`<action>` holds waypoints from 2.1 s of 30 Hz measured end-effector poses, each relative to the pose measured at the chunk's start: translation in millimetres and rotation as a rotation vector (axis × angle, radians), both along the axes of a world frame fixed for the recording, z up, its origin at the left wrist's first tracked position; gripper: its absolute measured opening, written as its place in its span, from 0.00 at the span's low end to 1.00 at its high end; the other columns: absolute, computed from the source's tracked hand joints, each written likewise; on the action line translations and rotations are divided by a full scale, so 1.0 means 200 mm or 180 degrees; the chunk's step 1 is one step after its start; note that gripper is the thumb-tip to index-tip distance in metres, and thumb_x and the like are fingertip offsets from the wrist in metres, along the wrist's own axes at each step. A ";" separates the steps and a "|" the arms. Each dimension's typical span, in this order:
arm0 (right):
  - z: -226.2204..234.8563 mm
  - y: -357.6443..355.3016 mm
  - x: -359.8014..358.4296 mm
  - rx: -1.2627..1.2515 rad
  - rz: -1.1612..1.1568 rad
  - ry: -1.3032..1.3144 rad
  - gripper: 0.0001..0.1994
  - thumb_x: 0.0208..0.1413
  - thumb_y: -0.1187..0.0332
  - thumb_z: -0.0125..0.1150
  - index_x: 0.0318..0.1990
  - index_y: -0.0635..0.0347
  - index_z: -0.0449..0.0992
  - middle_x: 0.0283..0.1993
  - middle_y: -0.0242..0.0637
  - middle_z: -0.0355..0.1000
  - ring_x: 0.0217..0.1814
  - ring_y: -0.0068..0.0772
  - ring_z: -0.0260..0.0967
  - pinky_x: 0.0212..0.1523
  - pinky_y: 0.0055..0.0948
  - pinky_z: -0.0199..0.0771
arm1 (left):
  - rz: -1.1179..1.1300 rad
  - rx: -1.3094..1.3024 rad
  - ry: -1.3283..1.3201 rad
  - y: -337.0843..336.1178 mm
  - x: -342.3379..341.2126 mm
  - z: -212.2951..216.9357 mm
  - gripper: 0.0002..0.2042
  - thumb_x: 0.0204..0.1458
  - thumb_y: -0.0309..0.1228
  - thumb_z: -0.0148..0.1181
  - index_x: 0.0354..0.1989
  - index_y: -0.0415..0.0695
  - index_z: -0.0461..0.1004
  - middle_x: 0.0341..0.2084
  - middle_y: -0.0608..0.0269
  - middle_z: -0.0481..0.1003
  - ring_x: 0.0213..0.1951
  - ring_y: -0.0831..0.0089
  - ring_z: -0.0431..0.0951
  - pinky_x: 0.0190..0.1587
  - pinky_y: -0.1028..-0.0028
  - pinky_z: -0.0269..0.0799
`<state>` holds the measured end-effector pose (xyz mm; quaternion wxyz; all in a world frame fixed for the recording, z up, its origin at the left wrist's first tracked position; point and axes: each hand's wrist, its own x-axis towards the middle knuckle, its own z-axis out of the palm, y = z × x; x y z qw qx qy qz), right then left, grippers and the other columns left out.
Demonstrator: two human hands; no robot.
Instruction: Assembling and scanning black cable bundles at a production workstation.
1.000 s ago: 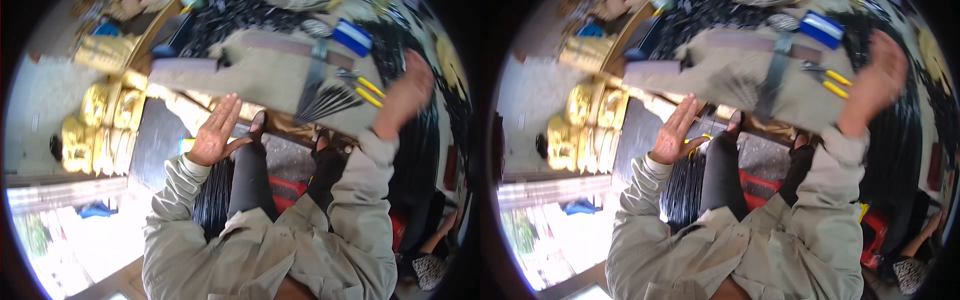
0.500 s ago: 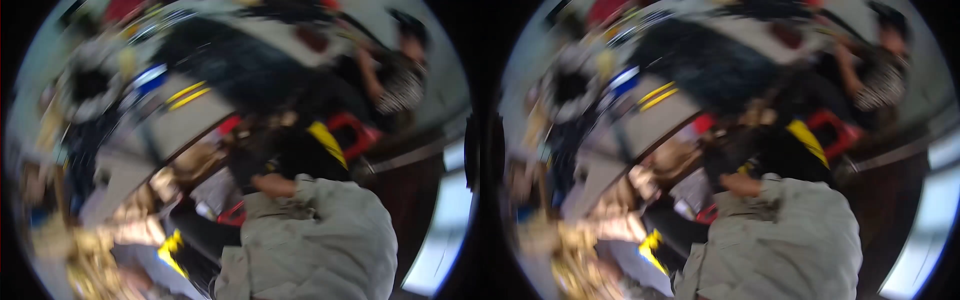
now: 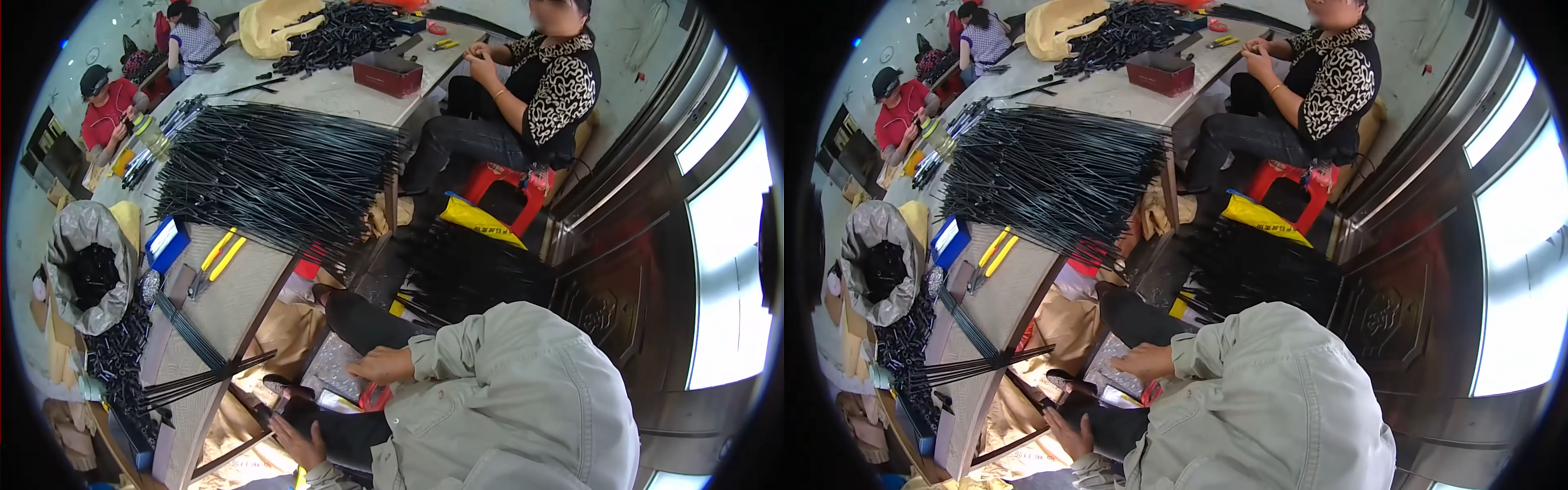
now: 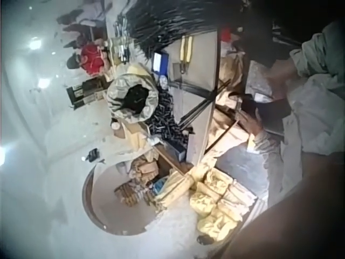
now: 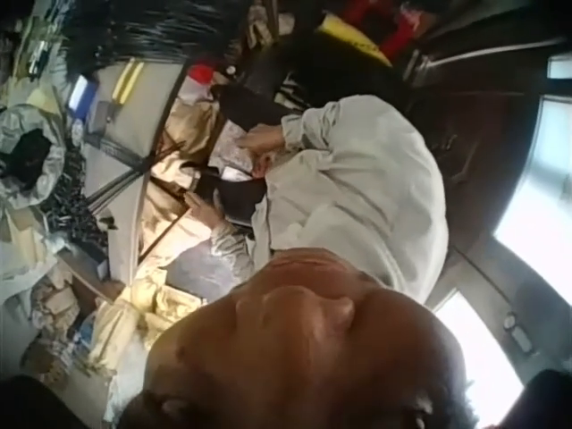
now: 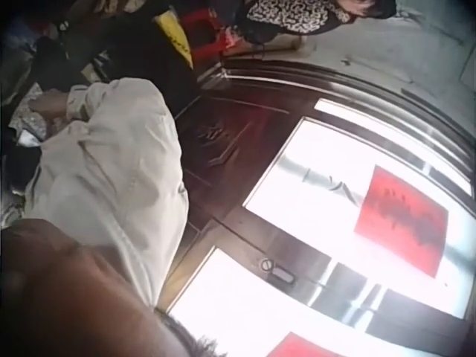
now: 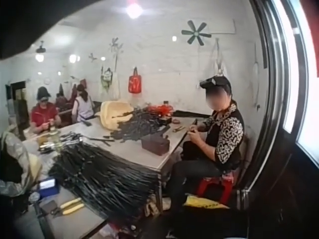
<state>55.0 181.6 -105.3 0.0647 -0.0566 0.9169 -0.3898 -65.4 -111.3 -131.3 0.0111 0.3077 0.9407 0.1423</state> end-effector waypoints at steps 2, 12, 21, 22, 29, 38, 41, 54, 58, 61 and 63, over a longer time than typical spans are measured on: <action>-0.03 0.03 0.00 0.0009 0.0060 0.0039 0.14 0.47 0.73 0.51 0.42 0.61 0.59 0.34 0.49 0.70 0.36 0.53 0.70 0.33 0.46 0.65 | -0.0080 -0.0102 -0.0121 0.03 0.01 -0.05 0.43 0.46 0.49 0.56 0.63 0.33 0.46 0.61 0.39 0.49 0.63 0.47 0.48 0.63 0.56 0.44; -0.08 0.08 -0.01 0.0445 0.0071 -0.0330 0.17 0.47 0.72 0.51 0.47 0.62 0.59 0.38 0.50 0.69 0.38 0.51 0.70 0.37 0.44 0.65 | 0.1304 0.0748 0.0543 -0.18 -0.01 0.36 0.20 0.51 0.46 0.57 0.48 0.48 0.73 0.22 0.62 0.78 0.20 0.67 0.76 0.22 0.71 0.71; 0.33 0.00 -0.31 0.0189 0.0100 0.1839 0.13 0.41 0.71 0.55 0.39 0.53 0.69 0.32 0.35 0.70 0.32 0.40 0.71 0.24 0.35 0.70 | -0.0251 0.1317 0.0071 -0.19 -0.40 0.62 0.51 0.37 0.49 0.68 0.64 0.36 0.43 0.63 0.48 0.47 0.63 0.55 0.50 0.64 0.62 0.43; 0.35 0.01 -0.36 -0.0061 -0.0124 0.1981 0.10 0.42 0.73 0.55 0.36 0.54 0.71 0.30 0.36 0.69 0.29 0.39 0.70 0.25 0.34 0.71 | -0.0626 0.0957 0.0486 -0.12 -0.46 0.67 0.53 0.33 0.52 0.67 0.63 0.35 0.45 0.63 0.45 0.49 0.63 0.52 0.50 0.64 0.61 0.44; 0.91 -0.01 -0.92 -0.2209 -0.0955 0.2164 0.04 0.51 0.79 0.55 0.34 0.64 0.73 0.28 0.28 0.67 0.25 0.16 0.64 0.25 0.19 0.64 | -0.1295 0.0099 0.0447 0.22 -0.77 0.74 0.52 0.34 0.63 0.58 0.61 0.33 0.50 0.60 0.41 0.53 0.62 0.50 0.53 0.63 0.60 0.47; 0.93 0.12 -1.79 -0.0308 -0.0359 0.2616 0.03 0.47 0.74 0.59 0.32 0.58 0.76 0.26 0.31 0.71 0.26 0.26 0.67 0.28 0.22 0.65 | -0.1458 0.0327 0.0925 0.42 -0.82 0.70 0.44 0.41 0.61 0.51 0.62 0.43 0.52 0.62 0.51 0.53 0.62 0.57 0.54 0.62 0.61 0.50; 0.85 0.17 -1.88 0.1065 -0.0333 0.2801 0.04 0.45 0.72 0.59 0.31 0.54 0.76 0.30 0.34 0.72 0.31 0.37 0.69 0.31 0.31 0.68 | -0.1330 0.0166 0.1082 0.46 -0.82 0.70 0.40 0.44 0.58 0.49 0.63 0.45 0.52 0.62 0.54 0.53 0.63 0.58 0.54 0.62 0.62 0.51; 0.70 0.21 -2.03 0.1002 -0.0431 0.2107 0.05 0.45 0.68 0.56 0.28 0.44 0.79 0.28 0.37 0.74 0.33 0.43 0.72 0.32 0.38 0.69 | -0.1149 0.0369 0.0622 0.49 -0.86 0.76 0.35 0.44 0.47 0.55 0.59 0.40 0.58 0.60 0.53 0.58 0.61 0.54 0.57 0.60 0.62 0.56; 0.71 0.22 -2.00 0.1001 -0.0357 0.1780 0.06 0.45 0.68 0.56 0.27 0.43 0.79 0.28 0.38 0.74 0.33 0.43 0.72 0.32 0.38 0.69 | -0.1279 0.0457 0.0573 0.49 -0.84 0.77 0.38 0.40 0.50 0.60 0.57 0.37 0.61 0.57 0.51 0.61 0.60 0.52 0.59 0.58 0.62 0.59; 0.71 0.22 -1.99 0.1215 -0.0269 0.1734 0.05 0.45 0.68 0.57 0.29 0.45 0.79 0.26 0.36 0.74 0.31 0.42 0.72 0.31 0.38 0.69 | -0.1390 0.0327 0.0745 0.49 -0.83 0.76 0.41 0.36 0.53 0.64 0.55 0.35 0.63 0.55 0.48 0.63 0.59 0.49 0.60 0.58 0.61 0.60; 0.71 0.22 -1.97 0.1207 -0.0294 0.1717 0.05 0.45 0.68 0.57 0.29 0.45 0.79 0.26 0.36 0.74 0.31 0.42 0.72 0.31 0.38 0.69 | -0.1350 0.0401 0.0686 0.49 -0.82 0.77 0.41 0.36 0.53 0.64 0.54 0.34 0.64 0.55 0.47 0.64 0.58 0.49 0.61 0.57 0.61 0.60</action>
